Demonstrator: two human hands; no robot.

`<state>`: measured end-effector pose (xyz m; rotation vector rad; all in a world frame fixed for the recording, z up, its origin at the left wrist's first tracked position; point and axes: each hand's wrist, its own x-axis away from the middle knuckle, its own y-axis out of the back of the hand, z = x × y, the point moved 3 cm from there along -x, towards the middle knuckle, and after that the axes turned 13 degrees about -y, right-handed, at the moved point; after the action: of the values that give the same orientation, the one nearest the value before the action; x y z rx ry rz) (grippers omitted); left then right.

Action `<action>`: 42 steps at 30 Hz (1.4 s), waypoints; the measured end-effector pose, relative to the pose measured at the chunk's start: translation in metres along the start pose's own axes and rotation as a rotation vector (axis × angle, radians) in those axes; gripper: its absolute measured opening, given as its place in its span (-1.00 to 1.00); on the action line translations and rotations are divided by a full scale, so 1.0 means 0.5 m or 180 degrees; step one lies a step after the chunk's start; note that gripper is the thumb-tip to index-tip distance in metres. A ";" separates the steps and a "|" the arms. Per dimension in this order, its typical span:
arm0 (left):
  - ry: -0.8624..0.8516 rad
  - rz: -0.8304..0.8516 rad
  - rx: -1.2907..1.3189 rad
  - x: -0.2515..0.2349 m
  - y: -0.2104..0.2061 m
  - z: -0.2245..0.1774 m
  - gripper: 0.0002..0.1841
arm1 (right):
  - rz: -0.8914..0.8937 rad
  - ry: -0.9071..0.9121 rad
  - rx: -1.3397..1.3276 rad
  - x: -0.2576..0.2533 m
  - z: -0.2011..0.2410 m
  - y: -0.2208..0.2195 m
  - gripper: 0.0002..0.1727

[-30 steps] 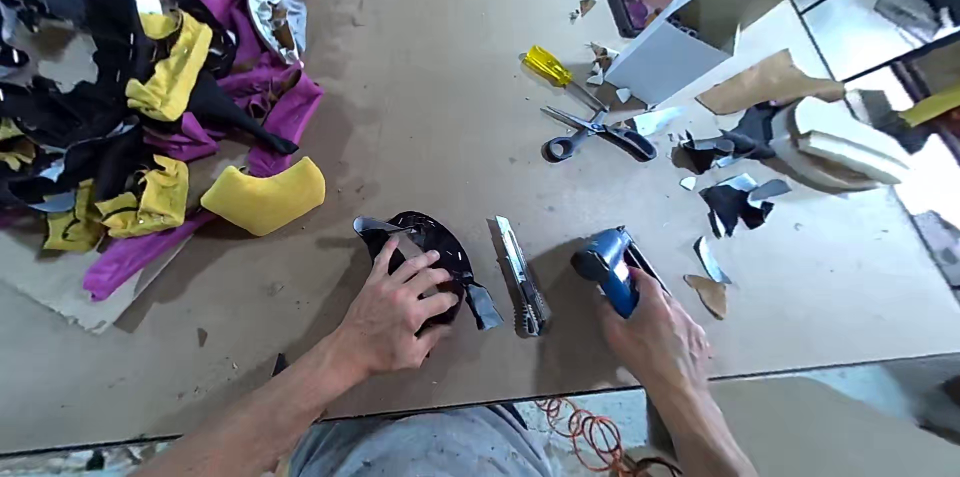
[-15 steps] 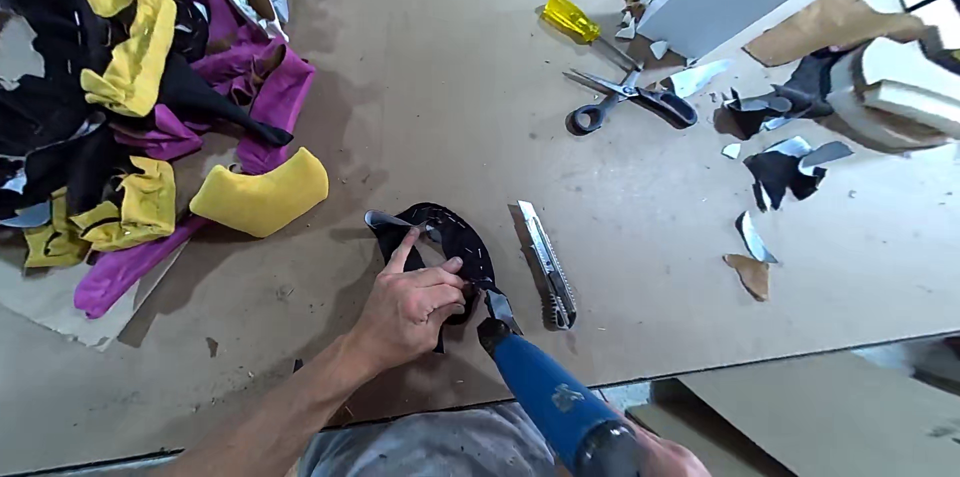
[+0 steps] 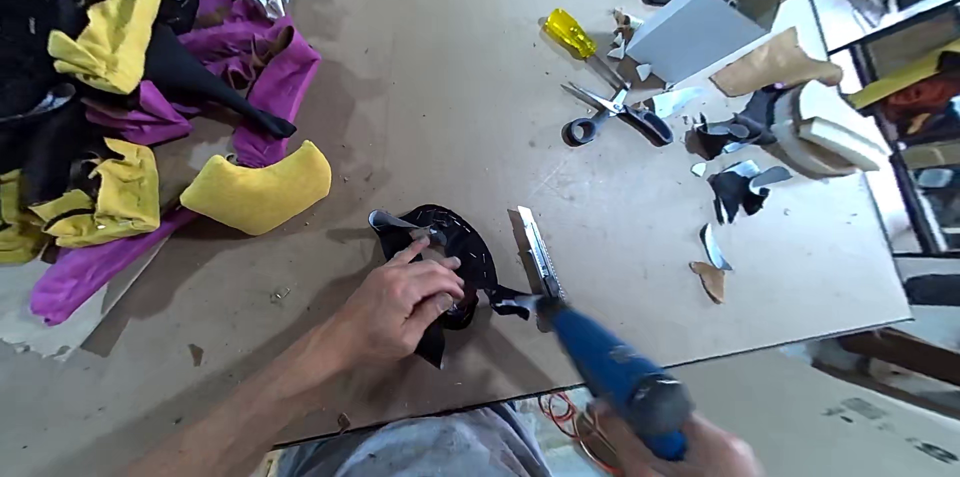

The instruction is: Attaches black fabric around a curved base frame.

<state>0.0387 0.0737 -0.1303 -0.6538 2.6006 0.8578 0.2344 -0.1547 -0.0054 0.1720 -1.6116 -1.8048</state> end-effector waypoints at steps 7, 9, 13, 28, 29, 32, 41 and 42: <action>-0.0464 0.1005 -0.1440 0.027 0.039 -0.050 -0.15 | -0.0894 -0.0111 0.0255 -0.203 -0.123 -0.019 -0.37; -0.0661 0.1279 -0.1617 0.033 0.007 -0.052 -0.27 | -0.0706 0.0014 0.0253 -0.239 -0.126 -0.035 -0.27; -0.1278 0.0794 -0.1669 0.046 -0.008 -0.059 -0.84 | -0.0474 0.1151 0.0025 -0.169 -0.013 -0.010 -0.23; 0.0916 -0.2653 0.2565 -0.024 -0.008 -0.215 -0.60 | 0.2779 0.1726 -0.3042 -0.118 0.158 -0.055 -0.69; 0.1078 -0.2671 0.2963 -0.022 -0.017 -0.221 -0.50 | 0.2882 0.1615 -0.3220 -0.119 0.153 -0.054 -0.74; 0.1411 -0.2114 0.4015 -0.014 -0.029 -0.225 -0.38 | 0.2874 0.1690 -0.3241 -0.127 0.141 -0.051 -0.78; 0.1381 -0.1933 0.3435 -0.023 -0.016 -0.238 -0.77 | 0.2458 0.1827 -0.3055 -0.164 0.118 -0.039 -0.61; 0.1475 -0.1904 0.3571 -0.027 -0.016 -0.236 -0.77 | 0.2506 0.1764 -0.3050 -0.166 0.116 -0.044 -0.60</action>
<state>0.0357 -0.0012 -0.0378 -1.1922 2.4307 -0.9651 0.2570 -0.0601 -0.0415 -0.3356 -0.2433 -1.4913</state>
